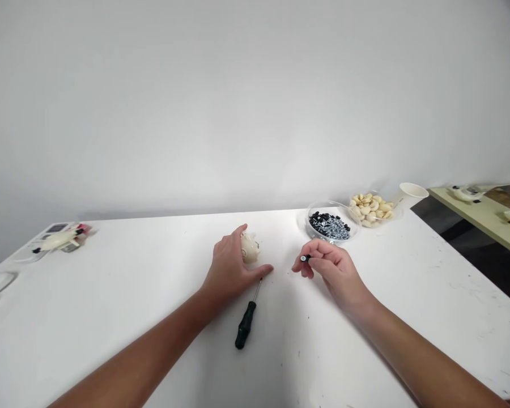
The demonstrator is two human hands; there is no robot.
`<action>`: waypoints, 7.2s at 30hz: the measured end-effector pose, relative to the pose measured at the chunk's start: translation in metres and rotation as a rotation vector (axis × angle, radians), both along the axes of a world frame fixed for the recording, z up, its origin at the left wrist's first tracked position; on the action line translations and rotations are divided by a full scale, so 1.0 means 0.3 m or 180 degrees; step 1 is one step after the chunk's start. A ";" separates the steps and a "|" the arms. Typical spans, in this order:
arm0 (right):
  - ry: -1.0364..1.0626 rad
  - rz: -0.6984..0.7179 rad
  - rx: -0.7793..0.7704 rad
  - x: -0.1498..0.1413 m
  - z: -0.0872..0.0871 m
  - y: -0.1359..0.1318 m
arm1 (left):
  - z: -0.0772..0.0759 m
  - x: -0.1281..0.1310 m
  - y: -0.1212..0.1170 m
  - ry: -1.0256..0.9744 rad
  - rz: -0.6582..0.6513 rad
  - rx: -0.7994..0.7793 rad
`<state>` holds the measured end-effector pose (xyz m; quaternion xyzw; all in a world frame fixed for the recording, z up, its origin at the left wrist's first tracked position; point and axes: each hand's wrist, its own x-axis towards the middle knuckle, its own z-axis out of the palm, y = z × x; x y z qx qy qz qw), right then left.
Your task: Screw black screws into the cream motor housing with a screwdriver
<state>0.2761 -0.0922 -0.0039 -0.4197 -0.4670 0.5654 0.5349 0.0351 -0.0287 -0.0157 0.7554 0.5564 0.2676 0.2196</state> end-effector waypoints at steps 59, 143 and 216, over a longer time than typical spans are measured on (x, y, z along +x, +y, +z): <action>-0.0579 0.0224 0.0109 -0.041 -0.040 -0.017 | 0.022 0.060 -0.060 -0.4376 -0.1116 -0.3325; 0.1234 0.1228 -0.0361 -0.005 0.014 -0.033 | -0.008 0.041 -0.128 -0.1896 -0.1348 0.0614; -0.1306 0.0187 0.0028 0.006 -0.013 -0.006 | 0.016 0.056 -0.114 -0.0585 -0.0603 0.0519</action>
